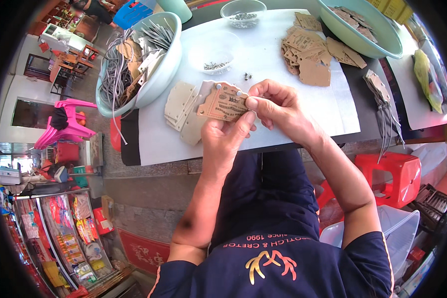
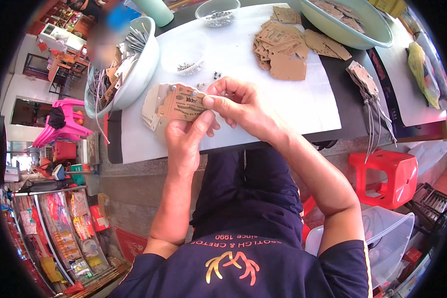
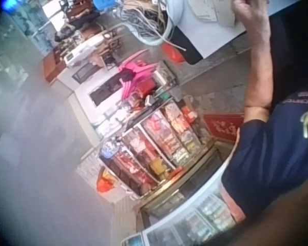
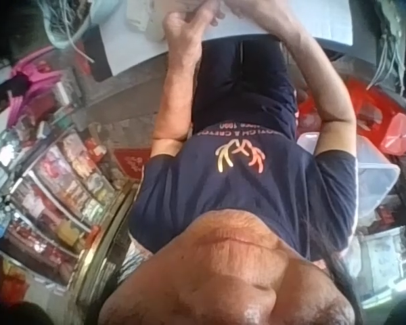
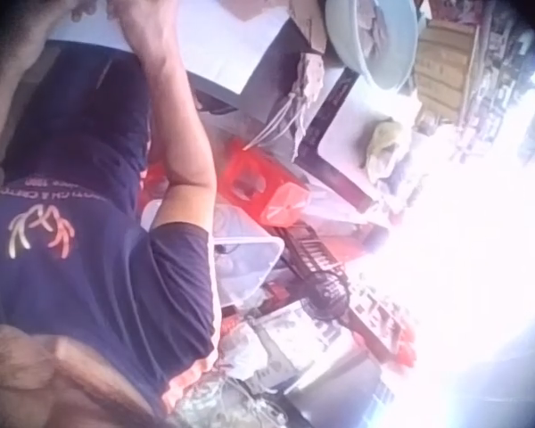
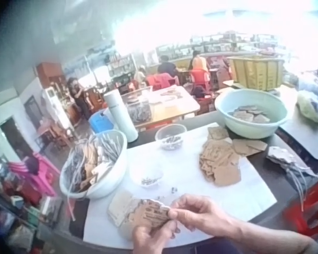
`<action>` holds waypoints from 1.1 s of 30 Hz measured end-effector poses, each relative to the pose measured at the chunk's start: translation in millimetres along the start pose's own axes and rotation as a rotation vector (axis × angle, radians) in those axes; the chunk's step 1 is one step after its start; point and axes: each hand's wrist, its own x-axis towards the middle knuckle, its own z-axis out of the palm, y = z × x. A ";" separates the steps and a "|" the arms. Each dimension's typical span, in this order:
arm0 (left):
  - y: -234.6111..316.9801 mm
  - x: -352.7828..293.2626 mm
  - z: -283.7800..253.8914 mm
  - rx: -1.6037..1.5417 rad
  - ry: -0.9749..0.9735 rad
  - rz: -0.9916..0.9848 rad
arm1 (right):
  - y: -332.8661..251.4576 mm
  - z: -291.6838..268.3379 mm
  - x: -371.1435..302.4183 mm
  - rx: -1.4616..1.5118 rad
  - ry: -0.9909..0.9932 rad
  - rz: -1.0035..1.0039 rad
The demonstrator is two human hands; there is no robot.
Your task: Manually attaching small metal rivets to leather shoe labels.
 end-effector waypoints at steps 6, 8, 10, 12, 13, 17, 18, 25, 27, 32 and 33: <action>-1.3 0.6 3.5 0.056 0.023 0.017 | 2.7 -2.9 2.0 0.064 -0.001 0.002; -2.0 1.2 3.2 0.054 0.031 -0.010 | 4.5 -3.9 2.9 0.026 0.008 0.001; -2.8 2.0 3.0 0.054 0.031 -0.002 | 4.3 -2.8 3.1 0.025 0.010 -0.004; -2.6 2.4 3.5 0.052 0.030 0.007 | 3.6 -2.5 2.8 0.022 0.012 -0.009; -2.4 2.4 4.1 0.048 0.027 0.009 | 3.5 -2.7 2.7 0.015 0.015 -0.004; 1.6 0.8 9.1 0.083 0.025 0.007 | 6.7 -1.8 3.1 0.025 0.017 -0.030; 2.1 1.1 9.0 0.081 0.021 0.010 | 6.9 -1.8 3.0 0.023 0.019 -0.034; -3.0 3.5 5.7 0.042 0.044 0.097 | 9.7 -9.1 6.8 0.337 0.051 0.017; -6.9 4.5 -0.8 -0.051 0.059 0.113 | 8.3 -8.6 8.5 0.415 0.059 0.034; 1.7 9.4 -2.7 -0.213 0.093 0.068 | 4.8 -5.5 8.2 0.159 0.096 0.042; 5.8 9.9 -0.8 -0.180 0.143 0.028 | 4.2 -5.9 8.3 0.065 0.099 0.053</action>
